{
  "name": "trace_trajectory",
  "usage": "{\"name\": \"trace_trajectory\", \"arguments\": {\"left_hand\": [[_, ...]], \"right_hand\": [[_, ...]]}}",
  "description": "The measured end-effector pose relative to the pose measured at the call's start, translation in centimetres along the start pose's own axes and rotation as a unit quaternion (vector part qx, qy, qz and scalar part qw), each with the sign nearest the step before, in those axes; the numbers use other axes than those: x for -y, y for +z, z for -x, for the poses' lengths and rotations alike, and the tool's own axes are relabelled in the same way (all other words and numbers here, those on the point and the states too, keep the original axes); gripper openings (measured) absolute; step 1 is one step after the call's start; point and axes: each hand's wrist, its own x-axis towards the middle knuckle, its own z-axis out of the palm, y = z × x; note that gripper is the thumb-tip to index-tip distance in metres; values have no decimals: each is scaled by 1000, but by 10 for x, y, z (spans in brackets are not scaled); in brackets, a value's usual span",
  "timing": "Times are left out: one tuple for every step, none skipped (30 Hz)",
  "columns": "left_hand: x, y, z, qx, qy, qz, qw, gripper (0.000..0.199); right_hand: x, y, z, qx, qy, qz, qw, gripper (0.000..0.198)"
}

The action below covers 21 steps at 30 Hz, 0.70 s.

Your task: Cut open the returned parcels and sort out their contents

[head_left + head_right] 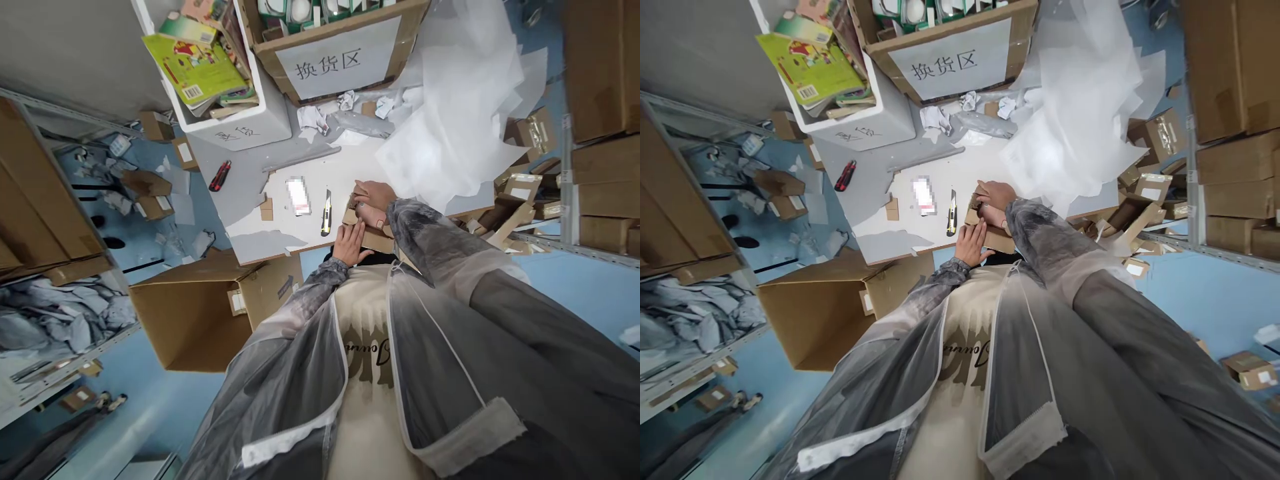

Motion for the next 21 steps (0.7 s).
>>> {"name": "trace_trajectory", "arguments": {"left_hand": [[0, -6, 0, 14, -1, 8, 1000, 83], [2, -13, -2, 25, -4, 13, 1000, 84], [4, -22, -8, 31, -6, 14, 999, 86], [7, -31, -17, 32, -2, 10, 999, 91], [11, -40, -29, 29, 11, 1, 1000, 102], [16, -49, -44, 25, 34, -10, 999, 116], [21, -57, -60, 27, 64, -21, 997, 129], [27, -63, -76, 38, 94, -30, 994, 139], [32, -67, -92, 58, 120, -35, 990, 144], [37, -70, -106, 86, 138, -38, 986, 145], [42, -71, -117, 114, 148, -40, 982, 144], [46, -71, -125, 136, 153, -43, 978, 142], [49, -69, -130, 149, 155, -47, 976, 140], [52, -67, -131, 151, 158, -53, 974, 137], [54, -65, -129, 145, 164, -60, 974, 135], [56, -63, -125, 134, 172, -65, 974, 134], [58, -61, -119, 123, 178, -65, 974, 133], [60, -60, -113, 111, 182, -59, 975, 133], [64, -59, -107, 100, 181, -48, 977, 133], [67, -59, -102, 87, 175, -32, 980, 133], [71, -58, -98, 75, 165, -16, 983, 133]], "right_hand": [[-2, 0, 2, 9, 6, -1, 1000, 70], [-4, -1, 5, 17, 7, 0, 1000, 80], [-6, -3, 9, 22, 3, 2, 1000, 87], [-9, -5, 12, 19, -2, 4, 1000, 89], [-12, -8, 16, 13, -6, 11, 1000, 88], [-15, -11, 20, 8, -4, 22, 1000, 84], [-17, -14, 25, 2, -1, 36, 999, 80], [-18, -17, 30, -6, 2, 48, 999, 76], [-18, -20, 37, -17, 4, 57, 998, 74], [-16, -22, 44, -31, 8, 62, 998, 73], [-13, -23, 53, -50, 16, 61, 997, 73], [-9, -23, 63, -72, 30, 58, 995, 71], [-4, -21, 74, -96, 51, 53, 993, 68], [3, -17, 86, -116, 75, 48, 989, 64], [10, -12, 97, -125, 91, 43, 987, 61], [17, -5, 107, -116, 92, 37, 988, 57], [24, 3, 114, -93, 80, 31, 992, 53], [30, 11, 119, -64, 61, 24, 996, 48], [36, 19, 120, -33, 42, 17, 998, 42], [41, 27, 117, -7, 36, 13, 999, 35], [45, 33, 111, 7, 45, 14, 999, 31]]}}
